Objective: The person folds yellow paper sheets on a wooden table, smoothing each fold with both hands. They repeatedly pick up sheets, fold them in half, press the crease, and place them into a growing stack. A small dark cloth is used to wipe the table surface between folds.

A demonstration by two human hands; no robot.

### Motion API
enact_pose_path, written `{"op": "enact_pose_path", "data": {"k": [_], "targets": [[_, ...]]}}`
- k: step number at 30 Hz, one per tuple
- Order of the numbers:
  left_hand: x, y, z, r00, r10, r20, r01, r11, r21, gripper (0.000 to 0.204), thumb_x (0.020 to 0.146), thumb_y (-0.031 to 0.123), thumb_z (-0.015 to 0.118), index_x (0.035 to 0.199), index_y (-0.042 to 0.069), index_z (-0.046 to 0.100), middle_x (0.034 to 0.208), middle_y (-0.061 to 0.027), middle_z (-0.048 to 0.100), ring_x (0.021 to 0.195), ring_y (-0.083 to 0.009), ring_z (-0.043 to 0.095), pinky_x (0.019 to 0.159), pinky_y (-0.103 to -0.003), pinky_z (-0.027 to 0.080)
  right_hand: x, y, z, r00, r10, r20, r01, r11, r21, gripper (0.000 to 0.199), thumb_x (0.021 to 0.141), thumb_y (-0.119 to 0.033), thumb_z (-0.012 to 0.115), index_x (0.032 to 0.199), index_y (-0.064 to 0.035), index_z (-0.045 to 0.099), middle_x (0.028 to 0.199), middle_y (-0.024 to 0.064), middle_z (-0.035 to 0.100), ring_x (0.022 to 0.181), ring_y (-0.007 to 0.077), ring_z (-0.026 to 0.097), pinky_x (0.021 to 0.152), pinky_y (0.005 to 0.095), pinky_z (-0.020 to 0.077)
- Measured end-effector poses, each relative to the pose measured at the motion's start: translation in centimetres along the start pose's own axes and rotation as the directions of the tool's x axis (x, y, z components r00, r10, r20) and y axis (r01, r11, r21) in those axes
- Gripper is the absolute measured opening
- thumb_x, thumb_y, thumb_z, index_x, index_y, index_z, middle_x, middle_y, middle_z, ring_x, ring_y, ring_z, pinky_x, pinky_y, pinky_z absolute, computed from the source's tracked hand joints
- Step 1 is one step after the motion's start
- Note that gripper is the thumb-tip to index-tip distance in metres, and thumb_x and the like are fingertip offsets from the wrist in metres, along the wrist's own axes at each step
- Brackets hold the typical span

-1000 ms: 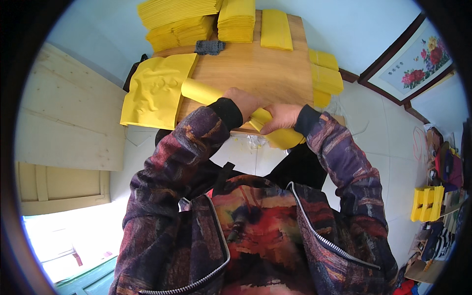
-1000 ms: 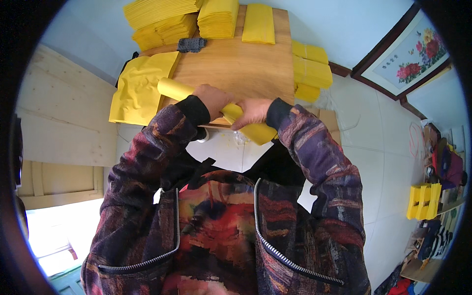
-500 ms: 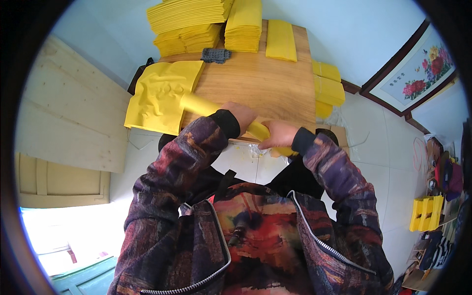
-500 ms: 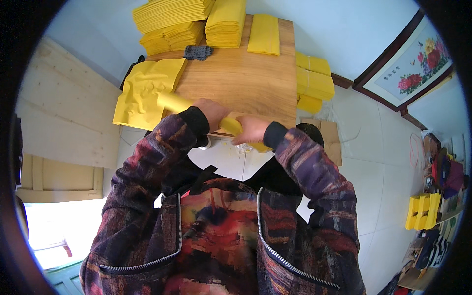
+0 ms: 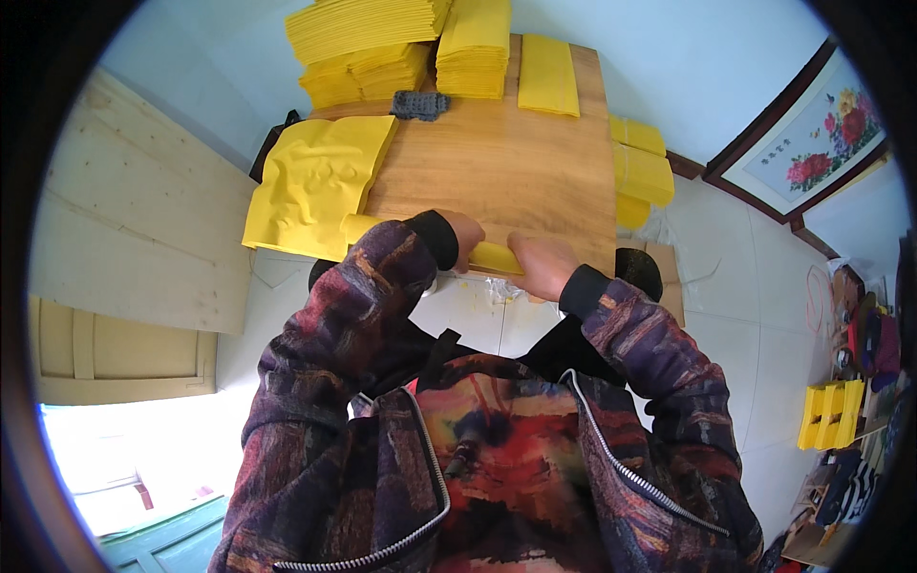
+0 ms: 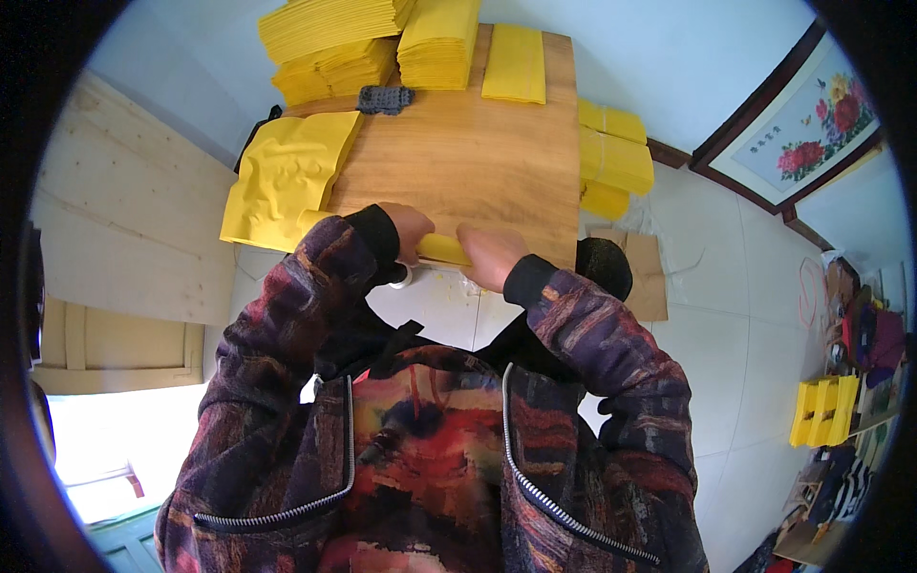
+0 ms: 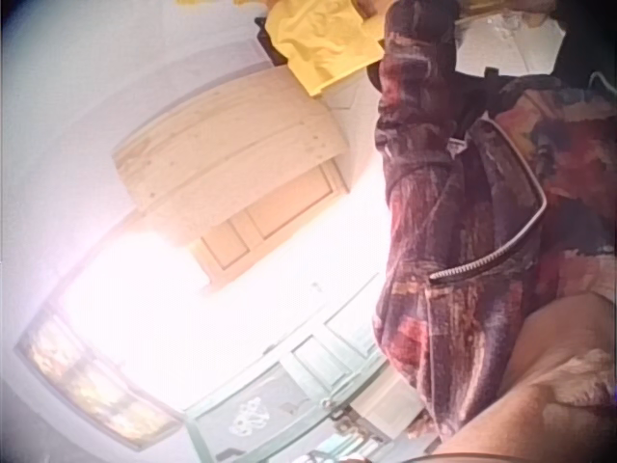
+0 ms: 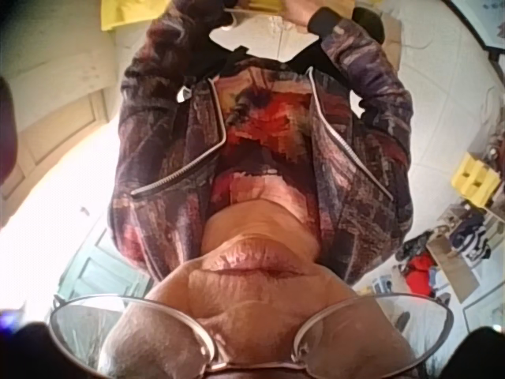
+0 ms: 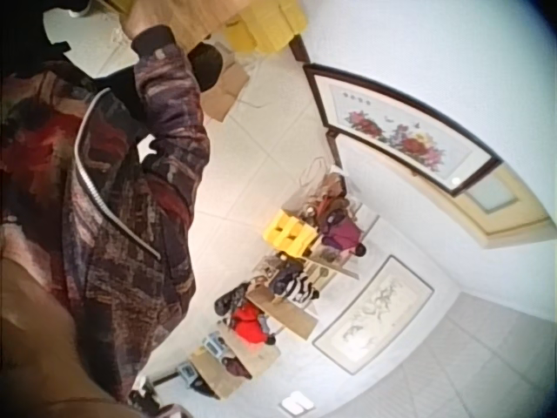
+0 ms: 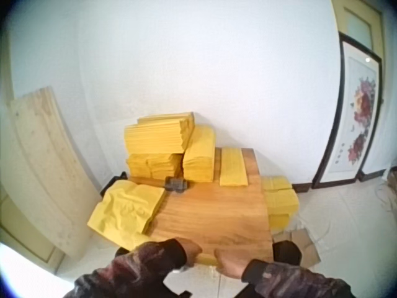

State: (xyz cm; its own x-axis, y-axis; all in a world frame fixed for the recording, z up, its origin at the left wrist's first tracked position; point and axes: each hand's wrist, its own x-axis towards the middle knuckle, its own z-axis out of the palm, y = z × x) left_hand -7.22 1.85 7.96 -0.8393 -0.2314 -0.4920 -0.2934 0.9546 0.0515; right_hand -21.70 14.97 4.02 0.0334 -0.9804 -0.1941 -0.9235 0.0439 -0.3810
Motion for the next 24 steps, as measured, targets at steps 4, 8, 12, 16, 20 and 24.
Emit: {"op": "enact_pose_path", "data": {"k": [4, 8, 12, 16, 20, 24], "targets": [[0.2, 0.2, -0.2, 0.992, -0.006, -0.127, 0.01, 0.999, 0.037, 0.013, 0.073, 0.016, 0.065, 0.085, 0.012, 0.064, 0.081, -0.0097, 0.066, 0.084, -0.0301, 0.065, 0.07, -0.044, 0.049, 0.1, 0.3, -0.1, 0.97, -0.055, 0.235, -0.094, 0.81, 0.579, 0.054, 0.069, -0.027, 0.077, 0.108, 0.0055, 0.058, 0.089, 0.02, 0.066, 0.083, 0.0273, 0.064, 0.074, 0.035, 0.0491], [0.5, 0.4, 0.3, 0.95, 0.043, -0.309, 0.001, 0.99, 0.14, 0.012, 0.073, 0.014, 0.064, 0.085, 0.014, 0.063, 0.082, -0.0065, 0.065, 0.084, -0.0283, 0.064, 0.077, -0.044, 0.048, -0.3, 0.6, 0.3, 0.952, -0.06, 0.301, -0.214, 0.572, 0.792, 0.052, 0.069, -0.024, 0.077, 0.108, 0.0049, 0.058, 0.09, 0.0149, 0.065, 0.081, 0.0222, 0.062, 0.074, 0.0326, 0.0485], [0.5, 0.6, 0.5, 0.928, -0.012, -0.371, 0.06, 0.991, 0.116, 0.017, 0.073, 0.012, 0.064, 0.09, 0.014, 0.062, 0.092, -0.0052, 0.062, 0.096, -0.0262, 0.06, 0.095, -0.048, 0.039, -0.5, 0.2, 1.2, 0.993, 0.005, 0.114, -0.079, 0.754, 0.652, 0.047, 0.071, -0.021, 0.077, 0.107, 0.0032, 0.059, 0.087, 0.0081, 0.063, 0.078, 0.0176, 0.058, 0.072, 0.0301, 0.0478], [-0.8, 0.5, 1.3, 0.616, -0.065, -0.785, 0.116, 0.993, 0.009, 0.041, 0.072, 0.007, 0.062, 0.112, 0.013, 0.059, 0.111, -0.0096, 0.06, 0.113, -0.0275, 0.052, 0.106, -0.051, 0.027, -1.1, 0.2, 1.5, 0.984, 0.064, 0.167, -0.179, 0.381, 0.907, 0.042, 0.075, -0.019, 0.075, 0.107, 0.0022, 0.058, 0.084, 0.0053, 0.06, 0.075, 0.0149, 0.057, 0.07, 0.0284, 0.0472], [-1.8, -0.1, 3.9, 0.466, -0.464, -0.753, -0.216, 0.766, -0.606, 0.052, 0.081, 0.013, 0.066, 0.129, 0.006, 0.048, 0.12, -0.0124, 0.056, 0.115, -0.0258, 0.052, 0.103, -0.045, 0.035, -1.9, 0.3, 1.3, 0.978, 0.069, 0.195, -0.204, 0.163, 0.965, 0.036, 0.077, -0.019, 0.075, 0.104, -0.0015, 0.057, 0.082, 0.0013, 0.057, 0.07, 0.0108, 0.054, 0.066, 0.025, 0.0456], [-0.6, 0.5, 5.4, 0.808, -0.445, -0.385, -0.544, -0.314, -0.778, 0.05, 0.088, 0.035, 0.066, 0.123, 0.004, 0.048, 0.11, -0.0102, 0.058, 0.105, -0.0218, 0.056, 0.094, -0.04, 0.044, -1.7, -0.7, 1.2, 0.982, -0.039, 0.187, -0.179, 0.145, 0.973, 0.032, 0.078, -0.021, 0.076, 0.098, -0.0045, 0.057, 0.081, 0.0004, 0.057, 0.068, 0.0094, 0.054, 0.064, 0.024, 0.0455]]}}
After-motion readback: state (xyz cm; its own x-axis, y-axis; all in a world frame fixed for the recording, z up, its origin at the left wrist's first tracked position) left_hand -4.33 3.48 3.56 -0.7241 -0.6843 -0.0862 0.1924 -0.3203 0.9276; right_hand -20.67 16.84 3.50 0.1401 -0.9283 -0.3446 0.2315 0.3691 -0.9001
